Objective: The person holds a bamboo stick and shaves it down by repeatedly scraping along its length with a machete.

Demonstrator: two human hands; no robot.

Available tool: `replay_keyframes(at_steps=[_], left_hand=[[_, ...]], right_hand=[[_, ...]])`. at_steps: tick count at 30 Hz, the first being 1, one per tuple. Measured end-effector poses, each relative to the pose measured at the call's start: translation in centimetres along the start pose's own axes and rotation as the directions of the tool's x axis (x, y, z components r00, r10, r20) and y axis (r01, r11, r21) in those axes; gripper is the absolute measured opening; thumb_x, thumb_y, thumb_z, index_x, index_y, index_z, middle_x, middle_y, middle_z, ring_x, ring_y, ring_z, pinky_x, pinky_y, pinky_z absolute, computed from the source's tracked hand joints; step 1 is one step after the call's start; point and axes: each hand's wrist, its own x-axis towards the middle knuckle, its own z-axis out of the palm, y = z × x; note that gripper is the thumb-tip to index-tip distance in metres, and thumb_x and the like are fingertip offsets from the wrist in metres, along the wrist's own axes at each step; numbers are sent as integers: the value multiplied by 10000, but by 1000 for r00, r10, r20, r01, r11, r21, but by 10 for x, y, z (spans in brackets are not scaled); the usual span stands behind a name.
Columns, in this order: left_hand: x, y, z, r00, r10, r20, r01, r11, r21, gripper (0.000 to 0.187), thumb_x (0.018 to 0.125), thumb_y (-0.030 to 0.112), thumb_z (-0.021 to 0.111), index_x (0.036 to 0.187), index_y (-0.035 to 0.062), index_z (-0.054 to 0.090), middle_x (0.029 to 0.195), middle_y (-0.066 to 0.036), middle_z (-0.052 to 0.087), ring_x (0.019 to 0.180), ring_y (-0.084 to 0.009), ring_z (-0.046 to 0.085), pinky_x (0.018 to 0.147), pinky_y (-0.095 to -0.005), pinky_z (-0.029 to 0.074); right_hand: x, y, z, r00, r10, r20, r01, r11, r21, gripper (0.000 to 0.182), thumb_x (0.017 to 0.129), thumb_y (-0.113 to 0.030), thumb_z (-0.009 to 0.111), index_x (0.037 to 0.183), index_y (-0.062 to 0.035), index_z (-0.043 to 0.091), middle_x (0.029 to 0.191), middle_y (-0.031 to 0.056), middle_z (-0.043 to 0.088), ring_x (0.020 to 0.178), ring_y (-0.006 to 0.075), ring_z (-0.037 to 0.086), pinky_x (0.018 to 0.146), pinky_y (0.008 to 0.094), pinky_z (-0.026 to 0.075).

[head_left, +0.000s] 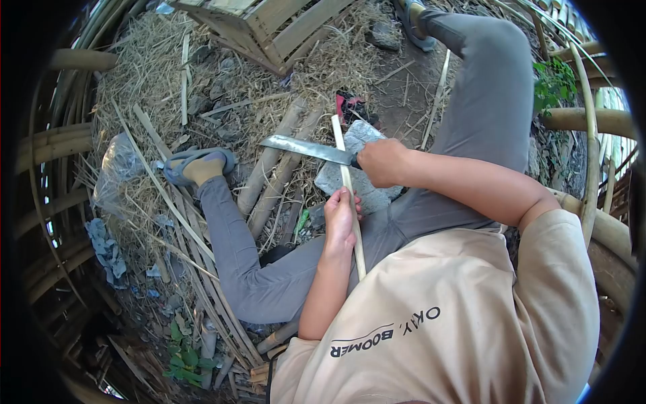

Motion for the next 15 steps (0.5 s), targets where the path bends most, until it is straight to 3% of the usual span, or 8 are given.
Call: replay_keyframes(at_steps=[4,7,8,9,10,11,13,15], left_hand=[[9,-9,-14,1000,-24,9,24,999,-25,288,1037,313,475,1027,53,601,767,-7,546,602,-84,479,492,-247,414],[8,-8,-18,999,-34,8,35,998,-47,284,1040,325,470,1058,60,569,754,2,525,596,-81,465,479,-239,407],[8,-7,-20,999,-48,1,48,997,-65,272,1040,321,471,1048,64,560,752,2,523,593,-80,464,475,-240,406],[8,-6,-19,998,-61,-7,61,994,-89,260,1040,317,472,1039,69,551,751,2,521,590,-79,464,471,-242,405],[8,-5,-17,998,-62,-8,61,995,-81,246,1040,312,473,1031,77,548,746,6,521,586,-77,469,475,-242,404],[5,-3,-15,998,-65,-14,63,995,-73,233,1040,306,474,1024,85,545,741,10,522,582,-75,473,479,-243,403],[3,-4,-18,997,-68,-22,67,996,-55,218,1039,302,475,1013,95,541,733,15,523,577,-73,479,483,-243,402],[6,-5,-19,998,-63,-12,62,997,-51,216,1039,302,476,1008,99,540,728,19,524,575,-73,480,483,-243,403]], right_hand=[[-28,-12,-26,987,2,162,15,994,-108,251,784,-170,665,976,-15,716,966,161,713,923,311,708,761,411,567],[-54,0,-43,986,-166,-32,159,974,-163,319,830,-239,675,1042,-1,694,990,170,707,926,294,698,801,402,552],[-70,12,-54,905,-253,-343,288,956,52,313,850,-236,671,1054,2,681,975,170,703,909,280,692,804,387,546],[-94,30,-71,738,-240,-631,458,865,206,308,870,-233,668,1066,4,668,961,171,699,892,265,686,807,371,540],[-116,48,-87,645,-66,-761,557,722,410,243,902,-165,640,1076,3,656,906,144,685,838,197,675,773,331,537],[-125,70,-77,462,273,-844,624,576,528,194,907,-194,667,1008,-28,661,761,82,691,706,125,665,633,293,526],[-146,147,-56,207,587,-783,546,594,590,176,940,-202,643,922,-27,642,697,33,675,687,67,646,620,218,502],[-139,232,1,31,766,-642,252,615,747,252,914,-274,674,966,-28,653,773,65,711,744,132,689,682,265,532]])
